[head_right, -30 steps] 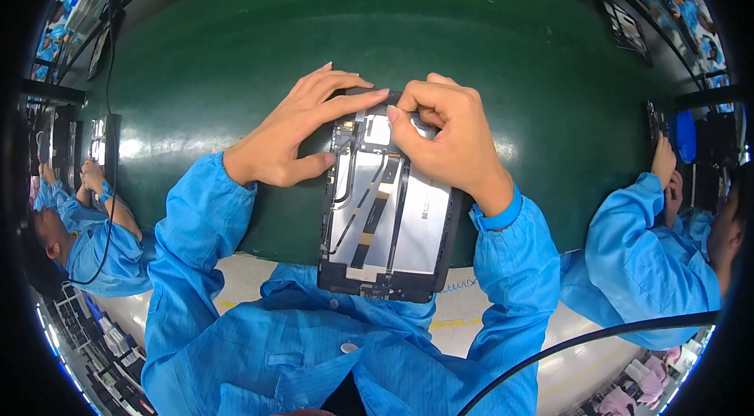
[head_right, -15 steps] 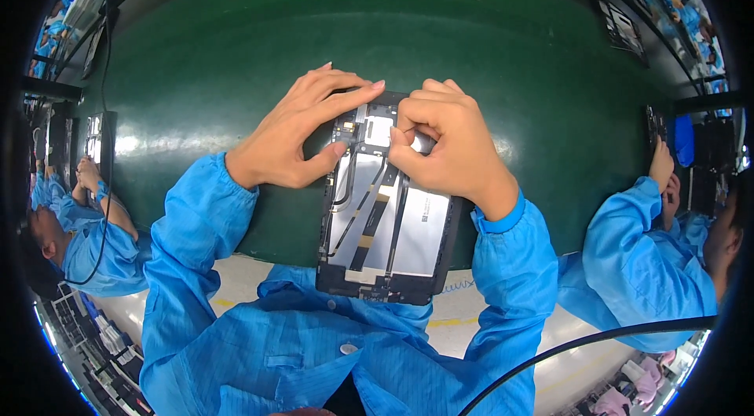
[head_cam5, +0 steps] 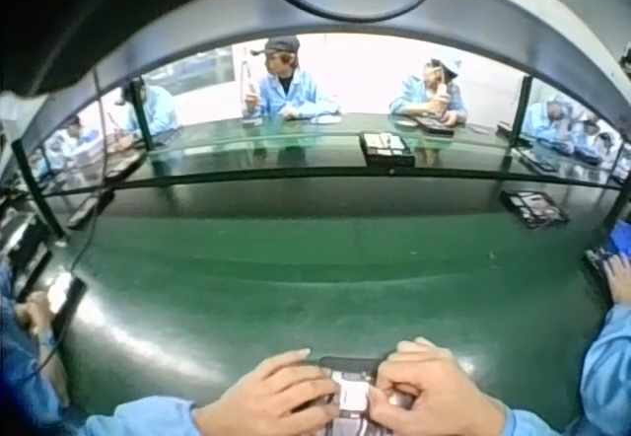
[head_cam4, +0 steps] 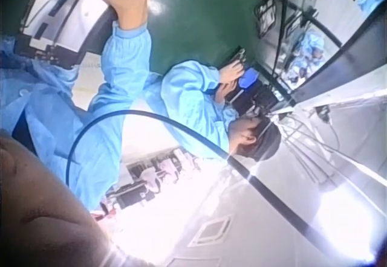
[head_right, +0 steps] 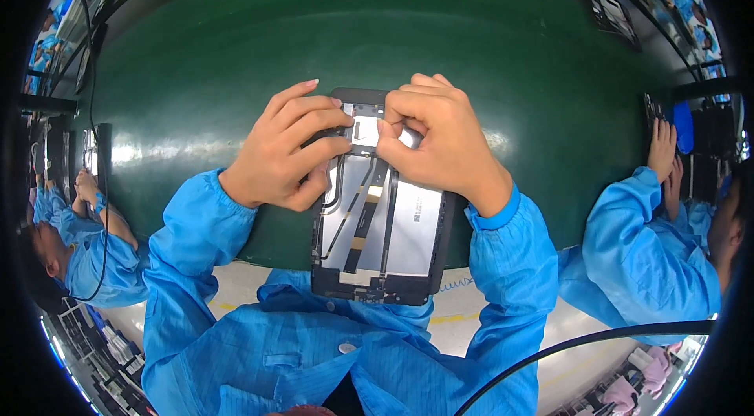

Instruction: The person connects internal ribbon cables and secures components inside tablet frames by hand, then slides the assembled tablets forward on the conveyor belt.

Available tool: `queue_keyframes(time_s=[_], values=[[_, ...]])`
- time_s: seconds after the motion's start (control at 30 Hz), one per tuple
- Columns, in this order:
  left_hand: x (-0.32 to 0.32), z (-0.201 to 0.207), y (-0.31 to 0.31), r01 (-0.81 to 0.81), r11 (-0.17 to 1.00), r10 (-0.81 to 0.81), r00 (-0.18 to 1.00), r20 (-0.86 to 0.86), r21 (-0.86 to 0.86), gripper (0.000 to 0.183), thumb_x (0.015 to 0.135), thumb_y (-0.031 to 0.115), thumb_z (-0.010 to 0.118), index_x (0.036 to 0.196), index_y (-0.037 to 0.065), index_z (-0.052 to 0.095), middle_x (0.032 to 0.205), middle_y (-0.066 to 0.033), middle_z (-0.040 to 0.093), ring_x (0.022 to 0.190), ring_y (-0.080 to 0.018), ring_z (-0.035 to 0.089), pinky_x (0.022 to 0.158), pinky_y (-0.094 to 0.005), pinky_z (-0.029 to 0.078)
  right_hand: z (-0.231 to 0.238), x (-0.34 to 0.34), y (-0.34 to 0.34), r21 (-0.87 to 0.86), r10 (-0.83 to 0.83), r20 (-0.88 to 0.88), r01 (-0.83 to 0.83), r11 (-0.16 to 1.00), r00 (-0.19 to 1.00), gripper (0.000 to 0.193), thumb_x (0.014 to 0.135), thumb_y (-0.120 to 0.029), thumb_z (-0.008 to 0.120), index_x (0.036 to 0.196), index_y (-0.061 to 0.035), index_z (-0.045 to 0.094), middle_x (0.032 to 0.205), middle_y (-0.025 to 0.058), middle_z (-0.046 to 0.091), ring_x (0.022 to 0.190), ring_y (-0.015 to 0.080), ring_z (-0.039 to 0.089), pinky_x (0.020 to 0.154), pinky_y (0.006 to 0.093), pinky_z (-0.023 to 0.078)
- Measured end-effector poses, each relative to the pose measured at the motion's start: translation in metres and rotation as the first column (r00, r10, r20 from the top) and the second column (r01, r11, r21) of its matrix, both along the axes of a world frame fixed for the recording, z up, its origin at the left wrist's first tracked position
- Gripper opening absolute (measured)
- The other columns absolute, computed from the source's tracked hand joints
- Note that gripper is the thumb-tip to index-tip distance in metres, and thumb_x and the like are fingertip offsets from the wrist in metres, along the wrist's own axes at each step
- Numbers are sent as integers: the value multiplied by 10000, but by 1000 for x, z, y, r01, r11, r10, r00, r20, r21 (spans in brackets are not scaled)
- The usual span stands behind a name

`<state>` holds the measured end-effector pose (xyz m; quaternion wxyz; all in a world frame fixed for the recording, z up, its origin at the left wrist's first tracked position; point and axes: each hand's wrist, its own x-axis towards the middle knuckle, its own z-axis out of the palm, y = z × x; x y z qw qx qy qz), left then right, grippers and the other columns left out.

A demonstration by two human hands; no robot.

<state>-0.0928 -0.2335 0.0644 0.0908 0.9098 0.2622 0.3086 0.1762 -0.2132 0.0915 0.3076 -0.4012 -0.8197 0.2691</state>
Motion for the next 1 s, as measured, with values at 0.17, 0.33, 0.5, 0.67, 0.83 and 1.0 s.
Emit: queue_keyframes(time_s=[0.17, 0.33, 0.5, 0.67, 0.83, 1.0], values=[[7, 2, -1, 0, 998, -1, 1000, -26, -61, 376, 683, 69, 605, 1047, 76, 701, 1332, -139, 692, 1324, -380, 617, 1269, -660, 395, 1, 2, 1, 15, 2, -4, -2, 1000, 1000, 205, 781, -103, 770, 706, -72, 581, 623, 46, 488, 647, 237, 470, 678, 394, 365], [10, 3, -6, 29, 986, -25, 999, 28, -164, 353, 663, 58, 585, 1005, 73, 671, 1329, -166, 666, 1339, -405, 593, 1275, -669, 382, 0, 1, 2, 26, 4, -22, -3, 1000, 1000, 206, 776, -76, 767, 697, -71, 577, 613, 35, 451, 634, 218, 432, 670, 385, 344], [12, 3, -4, 48, 980, -44, 999, 26, -192, 337, 667, 25, 566, 985, 63, 671, 1331, -167, 658, 1339, -405, 588, 1267, -673, 392, 0, 4, 3, 23, 10, -49, -9, 1000, 999, 219, 782, -59, 767, 690, -72, 568, 601, 26, 396, 620, 200, 384, 672, 375, 324], [14, 3, -7, 81, 988, -70, 994, 84, -134, 216, 683, -4, 633, 887, 59, 666, 1246, -143, 684, 1253, -370, 632, 1213, -641, 463, 1, 5, 1, 16, 16, -61, -15, 1000, 998, 233, 774, -71, 764, 678, -81, 552, 595, 20, 358, 624, 200, 375, 678, 378, 318], [11, 7, -6, 75, 995, -66, 988, 137, -59, 129, 691, 8, 715, 791, 49, 645, 1124, -101, 708, 1120, -323, 667, 1125, -590, 546, 4, 7, 4, 21, 24, -48, -23, 1000, 999, 237, 769, -76, 763, 674, -82, 546, 591, 19, 355, 627, 202, 375, 678, 380, 318], [5, 10, 1, 27, 998, -37, 984, 173, 58, 140, 661, 31, 730, 773, 52, 649, 1002, -79, 716, 963, -307, 679, 985, -530, 597, 6, 8, 4, 17, 34, -45, -33, 999, 998, 236, 747, -74, 755, 652, -87, 540, 582, 17, 365, 629, 204, 386, 677, 381, 316]])
